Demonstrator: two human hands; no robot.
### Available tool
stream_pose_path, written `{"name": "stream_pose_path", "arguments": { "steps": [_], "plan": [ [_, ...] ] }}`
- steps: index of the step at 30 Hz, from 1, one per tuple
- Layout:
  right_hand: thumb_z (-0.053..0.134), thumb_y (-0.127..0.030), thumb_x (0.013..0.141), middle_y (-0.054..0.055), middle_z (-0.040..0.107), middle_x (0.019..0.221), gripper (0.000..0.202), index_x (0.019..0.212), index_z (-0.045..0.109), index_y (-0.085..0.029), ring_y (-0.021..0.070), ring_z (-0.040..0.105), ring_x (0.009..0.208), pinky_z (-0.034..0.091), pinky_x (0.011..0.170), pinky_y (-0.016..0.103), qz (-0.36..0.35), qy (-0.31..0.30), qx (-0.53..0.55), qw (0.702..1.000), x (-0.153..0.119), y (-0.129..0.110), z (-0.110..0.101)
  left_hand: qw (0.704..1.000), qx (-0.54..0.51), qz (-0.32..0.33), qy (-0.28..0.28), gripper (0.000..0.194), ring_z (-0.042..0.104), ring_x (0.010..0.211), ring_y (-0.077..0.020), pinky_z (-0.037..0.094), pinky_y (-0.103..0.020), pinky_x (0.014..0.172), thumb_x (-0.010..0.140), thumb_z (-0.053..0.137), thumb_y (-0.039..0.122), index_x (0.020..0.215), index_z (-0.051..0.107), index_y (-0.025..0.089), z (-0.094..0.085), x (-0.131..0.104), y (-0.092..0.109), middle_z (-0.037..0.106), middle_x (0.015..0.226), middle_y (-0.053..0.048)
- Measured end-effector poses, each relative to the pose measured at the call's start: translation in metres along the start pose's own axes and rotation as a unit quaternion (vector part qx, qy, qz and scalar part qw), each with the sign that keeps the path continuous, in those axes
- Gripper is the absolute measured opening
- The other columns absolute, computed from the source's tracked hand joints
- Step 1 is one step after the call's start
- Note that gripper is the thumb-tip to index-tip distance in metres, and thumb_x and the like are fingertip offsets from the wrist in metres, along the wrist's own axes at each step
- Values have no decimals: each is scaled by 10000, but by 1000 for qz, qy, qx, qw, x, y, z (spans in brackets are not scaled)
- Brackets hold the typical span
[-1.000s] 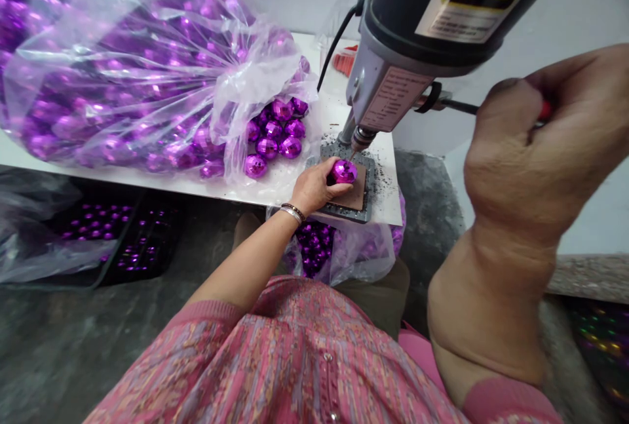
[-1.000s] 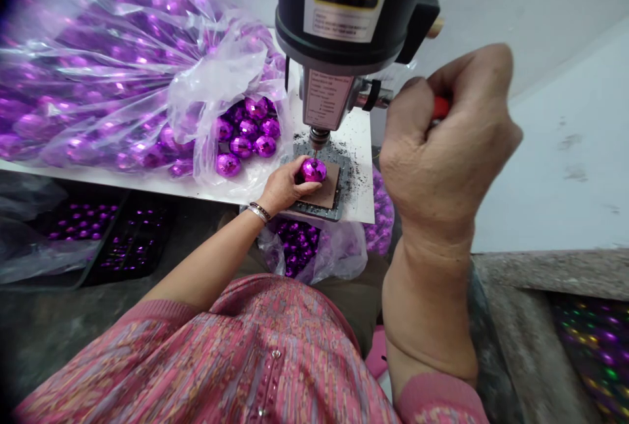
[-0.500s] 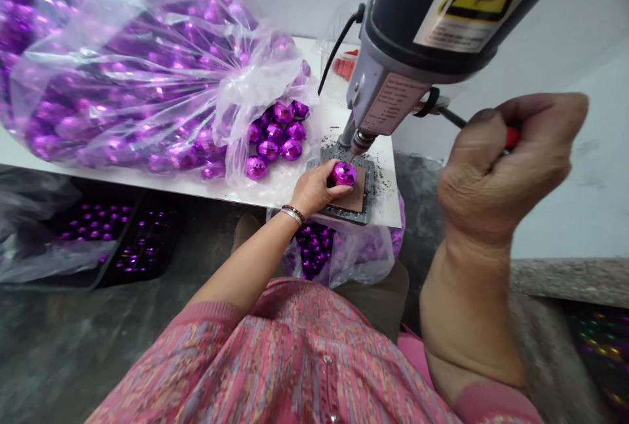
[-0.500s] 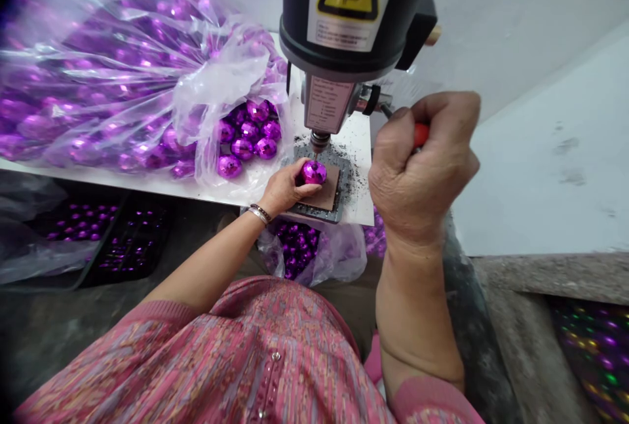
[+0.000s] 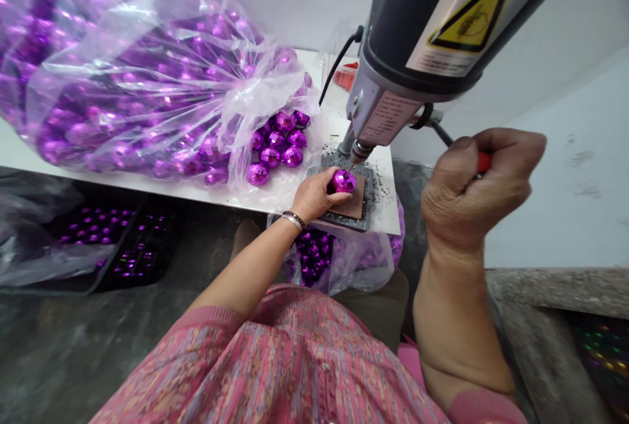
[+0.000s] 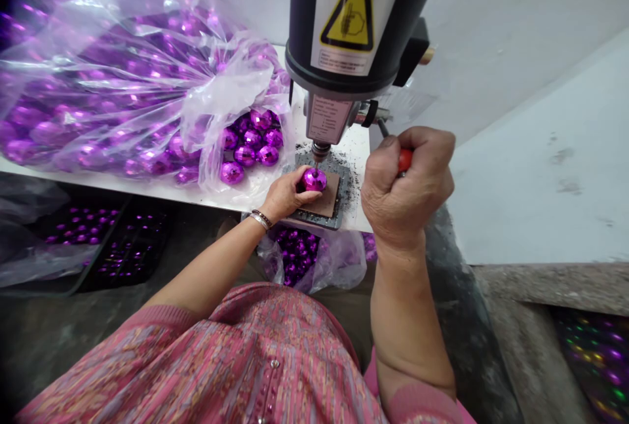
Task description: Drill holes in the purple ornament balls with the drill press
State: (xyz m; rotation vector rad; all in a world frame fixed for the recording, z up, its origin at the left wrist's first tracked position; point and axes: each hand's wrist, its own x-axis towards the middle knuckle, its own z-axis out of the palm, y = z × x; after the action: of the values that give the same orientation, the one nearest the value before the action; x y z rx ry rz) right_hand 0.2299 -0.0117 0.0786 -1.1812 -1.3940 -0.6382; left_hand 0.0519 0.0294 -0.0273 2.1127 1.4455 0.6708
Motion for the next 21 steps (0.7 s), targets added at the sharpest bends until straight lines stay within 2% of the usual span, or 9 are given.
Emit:
{"name": "stream_pose_path", "arguments": {
  "steps": [8,16,21],
  "plan": [
    [430,-248,938,-17,464,731,165,862,480,-111,-23,384,669,280,652,129,-56,7,-11,998,-2,3,0,1000,-6,8,5,515,647,929,-226,452,-297,776,827,717,488,1251,607,217,1,1,-2,723,1065,-56],
    [389,-339,960,2,504,772,266,883,502,-111,-3,414,669,290,653,169,-17,9,-21,1000,-12,6,2,1000,-17,5,-2,519,645,923,-213,462,-292,800,831,715,481,1269,603,228,1,1,-3,721,1049,-40],
    [381,-313,957,6,479,775,234,897,485,-113,0,402,675,289,650,170,-28,20,-25,999,-19,9,6,1000,-24,4,0,521,644,919,-209,462,-287,805,825,721,480,1268,609,228,2,1,-4,725,1053,-39]
  ]
}}
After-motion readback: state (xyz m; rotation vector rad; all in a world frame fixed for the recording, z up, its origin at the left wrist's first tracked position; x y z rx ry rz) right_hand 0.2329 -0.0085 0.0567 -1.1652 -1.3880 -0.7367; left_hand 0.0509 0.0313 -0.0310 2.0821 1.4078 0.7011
